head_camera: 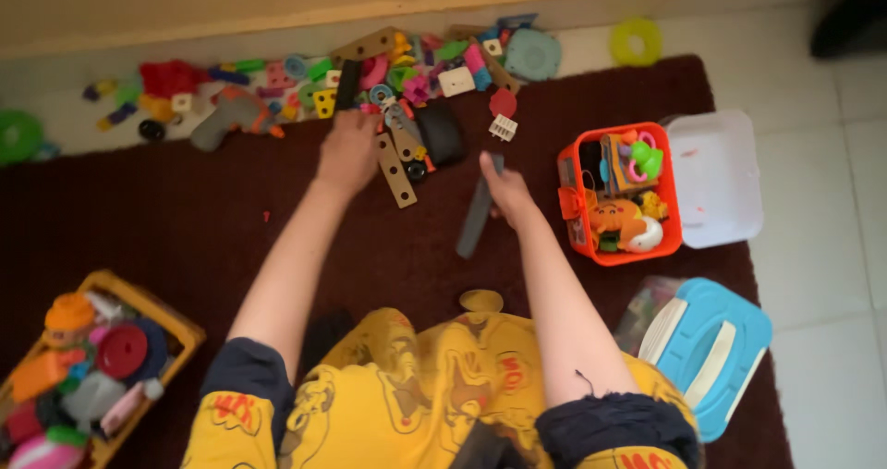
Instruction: The person sorts various small toys and blocks from the floor into multiple plastic storage containers. They handle items one by one, placing them into orange, blue, and yellow bins, and close the containers after filling them.
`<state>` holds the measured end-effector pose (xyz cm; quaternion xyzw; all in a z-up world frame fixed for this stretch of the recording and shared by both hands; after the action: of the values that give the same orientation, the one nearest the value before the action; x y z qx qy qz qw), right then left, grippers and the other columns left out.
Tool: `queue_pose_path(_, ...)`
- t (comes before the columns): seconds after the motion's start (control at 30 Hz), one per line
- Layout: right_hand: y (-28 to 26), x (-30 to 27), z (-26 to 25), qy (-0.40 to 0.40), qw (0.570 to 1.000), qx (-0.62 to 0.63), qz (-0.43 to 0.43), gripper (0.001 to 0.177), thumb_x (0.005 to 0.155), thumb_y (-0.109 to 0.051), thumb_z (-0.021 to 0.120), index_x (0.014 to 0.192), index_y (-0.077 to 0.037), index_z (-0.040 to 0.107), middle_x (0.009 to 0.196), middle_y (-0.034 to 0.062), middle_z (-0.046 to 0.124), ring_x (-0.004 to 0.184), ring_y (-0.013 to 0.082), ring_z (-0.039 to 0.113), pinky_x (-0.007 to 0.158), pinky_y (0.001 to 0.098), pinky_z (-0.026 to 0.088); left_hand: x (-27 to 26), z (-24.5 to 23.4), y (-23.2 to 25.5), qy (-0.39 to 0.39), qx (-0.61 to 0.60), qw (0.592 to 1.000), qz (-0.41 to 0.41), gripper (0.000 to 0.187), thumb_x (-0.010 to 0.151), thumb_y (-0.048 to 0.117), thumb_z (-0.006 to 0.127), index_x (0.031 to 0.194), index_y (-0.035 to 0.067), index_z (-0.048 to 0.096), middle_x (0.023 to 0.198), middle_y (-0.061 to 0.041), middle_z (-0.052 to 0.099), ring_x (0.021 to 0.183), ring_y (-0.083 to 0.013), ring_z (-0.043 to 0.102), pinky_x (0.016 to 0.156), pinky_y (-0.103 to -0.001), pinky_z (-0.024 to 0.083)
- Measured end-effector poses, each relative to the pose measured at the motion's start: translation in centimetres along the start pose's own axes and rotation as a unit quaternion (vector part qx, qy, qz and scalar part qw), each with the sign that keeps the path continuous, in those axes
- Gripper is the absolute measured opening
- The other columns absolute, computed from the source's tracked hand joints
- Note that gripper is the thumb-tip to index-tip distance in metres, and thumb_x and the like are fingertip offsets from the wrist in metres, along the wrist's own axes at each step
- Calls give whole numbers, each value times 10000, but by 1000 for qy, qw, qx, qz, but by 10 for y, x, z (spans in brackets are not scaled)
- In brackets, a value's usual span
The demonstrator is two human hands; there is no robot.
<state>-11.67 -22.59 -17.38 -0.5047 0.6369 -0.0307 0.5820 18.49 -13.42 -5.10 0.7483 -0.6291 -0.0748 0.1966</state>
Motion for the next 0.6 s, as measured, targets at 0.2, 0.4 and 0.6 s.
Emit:
queue_pose_path(0.2, 48, -35, -7, -27, 989, -86, 115, 740, 944, -704, 541, 1125, 12, 590, 987, 200, 706, 782, 340, 762, 602, 409, 641, 18, 21, 51, 44, -4, 981, 190, 418, 791, 17, 663, 1206, 63, 639, 1210, -152, 602, 1211, -369, 565, 975, -478, 501)
queue_pose_path(0.4, -57, -91, -46, 322, 823, -425, -199, 444, 937, -459, 700, 1066, -42, 615, 944, 200, 713, 869, 366, 720, 652, 456, 587, 39, 13, 66, 54, -100, 967, 228, 492, 778, -10, 657, 1266, 43, 622, 1276, -158, 593, 1222, -373, 543, 1023, -488, 471)
queue_pose_path(0.6, -79, -98, -108, 419, 779, -466, 26, 428, 972, -372, 700, 1138, 0, 570, 902, 187, 739, 788, 339, 754, 582, 473, 609, 39, -2, 78, 55, -139, 961, 235, 601, 745, -43, 641, 1338, 28, 578, 1348, -162, 569, 1305, -385, 499, 1078, -524, 427)
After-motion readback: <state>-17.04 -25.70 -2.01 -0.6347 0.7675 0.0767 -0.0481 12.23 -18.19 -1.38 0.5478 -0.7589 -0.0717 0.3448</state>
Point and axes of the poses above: each hand's wrist, its own x-axis towards the middle knuckle, its own z-axis out of the palm, y = z × x, the point moved 8 cm from there along x, towards the middle knuckle
